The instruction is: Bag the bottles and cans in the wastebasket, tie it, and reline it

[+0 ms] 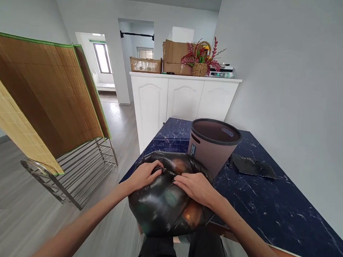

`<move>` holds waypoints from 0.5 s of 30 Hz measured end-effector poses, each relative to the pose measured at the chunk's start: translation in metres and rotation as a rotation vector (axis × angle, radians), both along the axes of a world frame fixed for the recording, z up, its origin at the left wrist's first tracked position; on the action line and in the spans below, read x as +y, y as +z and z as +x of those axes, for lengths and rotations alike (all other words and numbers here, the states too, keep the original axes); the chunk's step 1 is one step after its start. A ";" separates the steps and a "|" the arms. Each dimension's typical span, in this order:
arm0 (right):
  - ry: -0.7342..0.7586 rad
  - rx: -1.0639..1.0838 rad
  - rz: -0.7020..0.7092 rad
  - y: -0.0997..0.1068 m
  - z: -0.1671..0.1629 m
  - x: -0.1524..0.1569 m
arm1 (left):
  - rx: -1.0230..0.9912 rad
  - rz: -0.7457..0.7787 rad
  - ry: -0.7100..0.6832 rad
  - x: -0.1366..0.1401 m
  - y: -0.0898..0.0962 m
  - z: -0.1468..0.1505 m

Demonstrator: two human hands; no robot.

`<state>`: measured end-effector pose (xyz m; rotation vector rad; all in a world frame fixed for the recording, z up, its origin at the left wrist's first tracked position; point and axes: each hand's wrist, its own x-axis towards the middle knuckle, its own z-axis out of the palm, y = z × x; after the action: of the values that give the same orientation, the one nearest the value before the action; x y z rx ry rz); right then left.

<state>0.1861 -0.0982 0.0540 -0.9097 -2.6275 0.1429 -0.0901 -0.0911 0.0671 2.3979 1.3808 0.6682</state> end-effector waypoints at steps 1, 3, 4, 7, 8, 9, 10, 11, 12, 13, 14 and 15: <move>0.000 0.000 -0.005 -0.002 0.000 0.000 | 0.007 -0.001 -0.003 0.001 -0.002 0.000; -0.001 0.008 -0.016 -0.004 0.001 0.001 | 0.019 0.000 -0.008 0.002 -0.004 0.001; -0.004 0.015 -0.023 -0.004 0.001 0.001 | 0.023 0.002 -0.011 0.002 -0.004 0.002; -0.012 0.037 -0.045 -0.003 0.002 0.001 | 0.029 0.009 -0.015 0.003 -0.004 0.003; -0.015 0.043 -0.051 -0.003 0.002 0.002 | 0.030 0.012 -0.013 0.003 -0.004 0.003; -0.016 0.049 -0.057 -0.003 0.002 0.002 | 0.030 0.016 -0.012 0.003 -0.005 0.004; -0.017 0.054 -0.061 -0.003 0.002 0.002 | 0.029 0.019 -0.010 0.003 -0.005 0.004; -0.017 0.057 -0.066 -0.003 0.002 0.003 | 0.028 0.022 -0.008 0.004 -0.006 0.004; -0.018 0.061 -0.069 -0.003 0.003 0.003 | 0.027 0.025 -0.007 0.004 -0.007 0.004; -0.018 0.064 -0.073 -0.004 0.003 0.003 | 0.026 0.026 -0.007 0.004 -0.007 0.004; -0.018 0.067 -0.076 -0.004 0.003 0.003 | 0.024 0.027 -0.006 0.005 -0.008 0.004; -0.019 0.070 -0.080 -0.004 0.003 0.003 | 0.022 0.027 -0.006 0.005 -0.009 0.004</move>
<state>0.1887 -0.0948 0.0496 -0.9380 -2.5645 0.2718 -0.0859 -0.0863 0.0585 2.4366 1.3820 0.6647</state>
